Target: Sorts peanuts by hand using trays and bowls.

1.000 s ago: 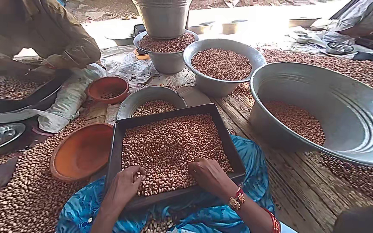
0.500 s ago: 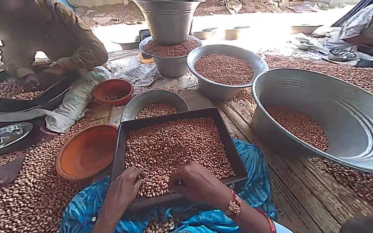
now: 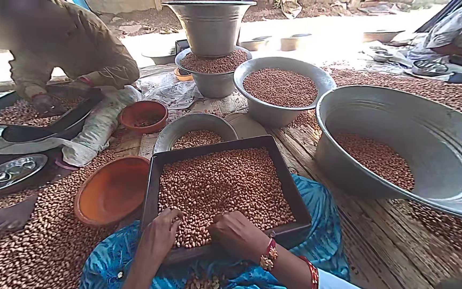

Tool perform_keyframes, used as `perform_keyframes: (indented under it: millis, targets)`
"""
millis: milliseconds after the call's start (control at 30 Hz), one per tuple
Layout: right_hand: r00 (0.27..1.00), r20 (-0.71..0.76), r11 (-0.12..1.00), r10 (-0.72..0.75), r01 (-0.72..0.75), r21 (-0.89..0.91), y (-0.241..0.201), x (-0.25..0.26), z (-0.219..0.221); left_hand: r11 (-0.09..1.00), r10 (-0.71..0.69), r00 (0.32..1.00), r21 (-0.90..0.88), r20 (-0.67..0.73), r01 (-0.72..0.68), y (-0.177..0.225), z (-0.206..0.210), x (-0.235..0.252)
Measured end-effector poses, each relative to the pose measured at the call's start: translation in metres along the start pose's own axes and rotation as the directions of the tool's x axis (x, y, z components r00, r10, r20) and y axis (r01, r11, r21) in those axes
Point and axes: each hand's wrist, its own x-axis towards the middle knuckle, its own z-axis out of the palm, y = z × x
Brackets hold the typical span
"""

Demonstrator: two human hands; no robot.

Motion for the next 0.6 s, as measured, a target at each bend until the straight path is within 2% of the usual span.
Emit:
perform_keyframes:
  millis: [267,300,367,400,433,467,500,533,567,600]
  targets:
    - [0.997,0.074,0.999,-0.032,0.033,-0.009,0.008,-0.002,-0.01,0.997,-0.047,0.989,0.063,0.139,0.039,0.006,-0.004,0.007]
    - [0.997,0.075,0.999,-0.029,0.03,-0.016,0.008,-0.002,-0.011,0.999,-0.036,0.986,0.016,0.16,0.034,0.004,-0.006,0.007]
    - [0.995,0.093,0.999,-0.018,0.021,-0.026,0.007,-0.002,-0.013,0.98,0.068,0.97,-0.197,0.232,-0.022,-0.005,-0.022,0.006]
    - [0.994,0.107,0.999,-0.019,0.022,-0.031,0.005,-0.002,-0.015,0.931,0.184,0.935,-0.358,0.304,-0.067,-0.013,-0.035,0.004]
    - [0.993,0.11,0.999,-0.034,0.037,-0.025,0.004,-0.002,-0.017,0.833,0.347,0.861,-0.545,0.371,-0.1,-0.021,-0.047,0.001]
    - [0.993,0.094,0.997,-0.073,0.072,0.013,0.002,-0.001,-0.02,0.69,0.511,0.761,-0.718,0.4,-0.086,-0.028,-0.059,0.001]
    - [0.989,0.047,0.985,-0.143,0.137,0.102,0.001,-0.001,-0.023,0.566,0.611,0.687,-0.824,0.393,-0.032,-0.03,-0.068,0.0]
    - [0.973,-0.016,0.945,-0.229,0.226,0.237,-0.001,-0.001,-0.028,0.512,0.618,0.688,-0.859,0.381,0.016,-0.03,-0.076,-0.002]
    - [0.946,-0.094,0.871,-0.309,0.321,0.372,0.0,-0.002,-0.032,0.537,0.541,0.75,-0.843,0.38,0.04,-0.028,-0.082,-0.005]
    - [0.927,-0.144,0.803,-0.348,0.373,0.465,0.002,-0.005,-0.038,0.638,0.384,0.839,-0.767,0.386,0.061,-0.024,-0.085,-0.008]
